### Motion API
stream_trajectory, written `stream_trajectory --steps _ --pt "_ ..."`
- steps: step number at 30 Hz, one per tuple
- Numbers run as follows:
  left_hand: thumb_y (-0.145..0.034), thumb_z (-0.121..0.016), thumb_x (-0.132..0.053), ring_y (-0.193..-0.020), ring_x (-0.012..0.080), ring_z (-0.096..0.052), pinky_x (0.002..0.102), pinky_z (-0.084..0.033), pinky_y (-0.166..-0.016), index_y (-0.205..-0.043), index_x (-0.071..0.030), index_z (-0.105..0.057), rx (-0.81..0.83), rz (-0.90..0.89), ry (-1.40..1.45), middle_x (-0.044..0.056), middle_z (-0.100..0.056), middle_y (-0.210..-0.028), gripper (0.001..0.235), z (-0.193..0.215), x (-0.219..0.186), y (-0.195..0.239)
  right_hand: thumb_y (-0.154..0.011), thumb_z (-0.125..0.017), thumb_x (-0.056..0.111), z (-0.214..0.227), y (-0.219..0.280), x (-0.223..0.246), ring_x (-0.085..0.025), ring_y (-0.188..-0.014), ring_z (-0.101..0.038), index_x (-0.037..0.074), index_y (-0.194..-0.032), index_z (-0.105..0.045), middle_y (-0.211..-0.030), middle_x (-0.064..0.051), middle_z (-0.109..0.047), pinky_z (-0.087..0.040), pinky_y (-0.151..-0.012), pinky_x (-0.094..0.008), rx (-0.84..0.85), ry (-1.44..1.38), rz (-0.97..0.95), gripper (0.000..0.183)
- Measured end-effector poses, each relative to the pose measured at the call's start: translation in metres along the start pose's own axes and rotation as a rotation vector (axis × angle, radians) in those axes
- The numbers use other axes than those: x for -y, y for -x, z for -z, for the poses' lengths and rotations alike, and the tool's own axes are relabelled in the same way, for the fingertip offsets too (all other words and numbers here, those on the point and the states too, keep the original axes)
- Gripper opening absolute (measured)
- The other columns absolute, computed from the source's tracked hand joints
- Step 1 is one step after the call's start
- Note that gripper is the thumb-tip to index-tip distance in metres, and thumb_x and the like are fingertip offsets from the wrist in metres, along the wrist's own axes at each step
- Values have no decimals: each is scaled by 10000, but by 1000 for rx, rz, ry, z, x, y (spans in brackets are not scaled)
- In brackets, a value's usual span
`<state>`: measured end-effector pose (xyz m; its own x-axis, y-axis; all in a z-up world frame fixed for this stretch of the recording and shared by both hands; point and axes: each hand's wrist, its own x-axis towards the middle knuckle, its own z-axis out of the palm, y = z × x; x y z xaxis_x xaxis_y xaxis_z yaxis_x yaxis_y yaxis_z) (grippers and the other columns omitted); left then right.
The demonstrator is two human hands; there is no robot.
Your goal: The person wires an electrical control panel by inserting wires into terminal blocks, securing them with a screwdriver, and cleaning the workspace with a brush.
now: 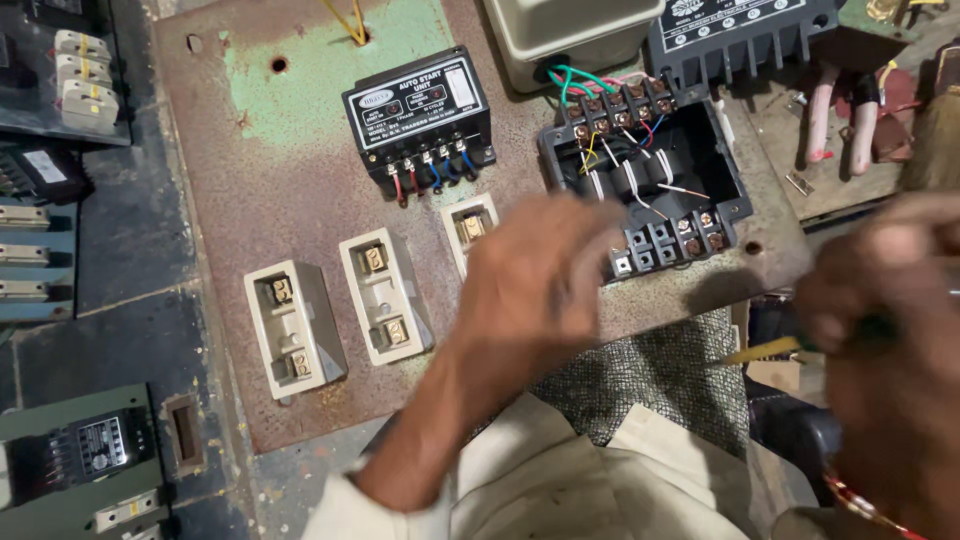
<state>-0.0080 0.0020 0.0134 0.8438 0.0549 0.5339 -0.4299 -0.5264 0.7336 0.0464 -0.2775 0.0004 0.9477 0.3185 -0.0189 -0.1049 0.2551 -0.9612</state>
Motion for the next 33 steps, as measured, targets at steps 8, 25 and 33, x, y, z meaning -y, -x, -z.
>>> stream_trajectory --steps 8,25,33 --pt "-840 -646 -52 -990 285 -623 457 -445 -858 -1261 -25 -548 304 21 -163 109 -627 -1040 433 -35 -44 54 -1179 -557 235 21 2 -30 -91 -701 -459 76 -980 -537 -807 10 -506 -379 -656 -225 -8 -693 77 256" --pt "-909 -605 -56 -870 263 -567 422 -433 -764 -1080 29 -637 196 -97 -450 142 -630 -995 194 -69 -18 61 -995 -710 86 10 -4 -26 -96 -745 -590 26 -1289 -596 -1026 -70 -664 -466 -597 -231 -246 642 -40 322" --pt "-938 -599 -115 -939 257 -553 417 -420 -813 -1122 28 -660 108 -139 -584 125 -617 -1040 241 -76 -15 64 -981 -783 79 -4 -11 -20 -187 -887 -666 -42 -1196 -666 -1154 -146 -631 -532 -723 -291 -214 1103 180 273"
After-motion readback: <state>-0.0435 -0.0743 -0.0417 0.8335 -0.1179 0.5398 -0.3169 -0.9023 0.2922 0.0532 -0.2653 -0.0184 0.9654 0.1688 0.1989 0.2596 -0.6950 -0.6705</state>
